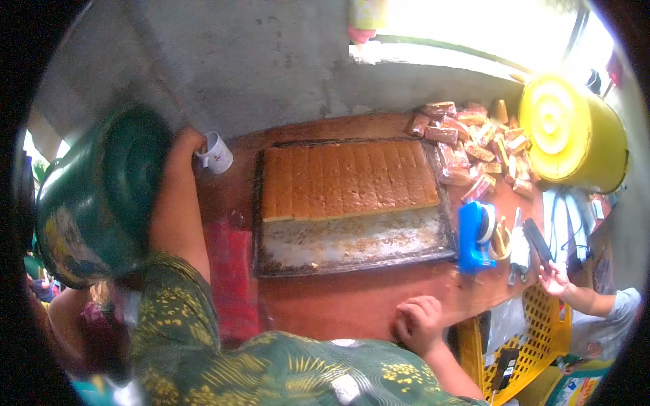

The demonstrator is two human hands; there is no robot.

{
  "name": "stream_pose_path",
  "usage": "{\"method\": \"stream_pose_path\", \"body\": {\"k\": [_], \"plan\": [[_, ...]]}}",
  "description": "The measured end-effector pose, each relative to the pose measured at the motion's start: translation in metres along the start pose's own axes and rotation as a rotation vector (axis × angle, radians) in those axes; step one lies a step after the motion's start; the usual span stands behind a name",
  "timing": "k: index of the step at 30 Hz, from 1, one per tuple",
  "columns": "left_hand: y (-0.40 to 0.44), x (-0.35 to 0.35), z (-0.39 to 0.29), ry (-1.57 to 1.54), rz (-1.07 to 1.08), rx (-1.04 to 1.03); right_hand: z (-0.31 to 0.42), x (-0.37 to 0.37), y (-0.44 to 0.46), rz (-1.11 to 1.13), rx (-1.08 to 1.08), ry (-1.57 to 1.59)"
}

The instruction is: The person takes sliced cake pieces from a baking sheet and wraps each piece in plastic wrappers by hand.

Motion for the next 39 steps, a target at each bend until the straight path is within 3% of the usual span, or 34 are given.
{"method": "stream_pose_path", "body": {"k": [4,9,18,24,29,33,39], "plan": [[0.006,-0.010,0.023,-0.054,-0.166,-0.079,0.000,0.000,0.001,0.003,0.009,-0.013],[-0.027,-0.018,0.049,-0.315,-0.228,-0.105,0.000,0.000,0.001,0.008,0.008,-0.015],[-0.100,-0.017,0.042,-0.479,-0.249,-0.018,0.000,0.000,0.001,0.017,0.006,-0.028],[-0.066,-0.064,0.073,-1.018,-0.328,0.123,0.002,0.001,0.002,0.020,0.009,-0.022],[-0.073,-0.080,0.075,-1.619,-0.141,0.298,0.003,0.001,0.002,0.001,0.018,-0.021],[-0.089,-0.076,0.075,-1.990,0.023,0.309,0.002,0.001,0.002,-0.002,0.021,-0.012],[-0.178,-0.034,0.054,-2.270,0.336,-0.042,0.002,0.001,0.000,-0.001,0.025,-0.013]]}}
Point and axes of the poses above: each hand's wrist, its own y-axis towards the middle knuckle, its own x-axis out of the back of the hand, z = x × y, the point moved 1 cm from there along y, towards the middle knuckle, and after that the axes turned 10 degrees about -y, right-handed, at the moved point
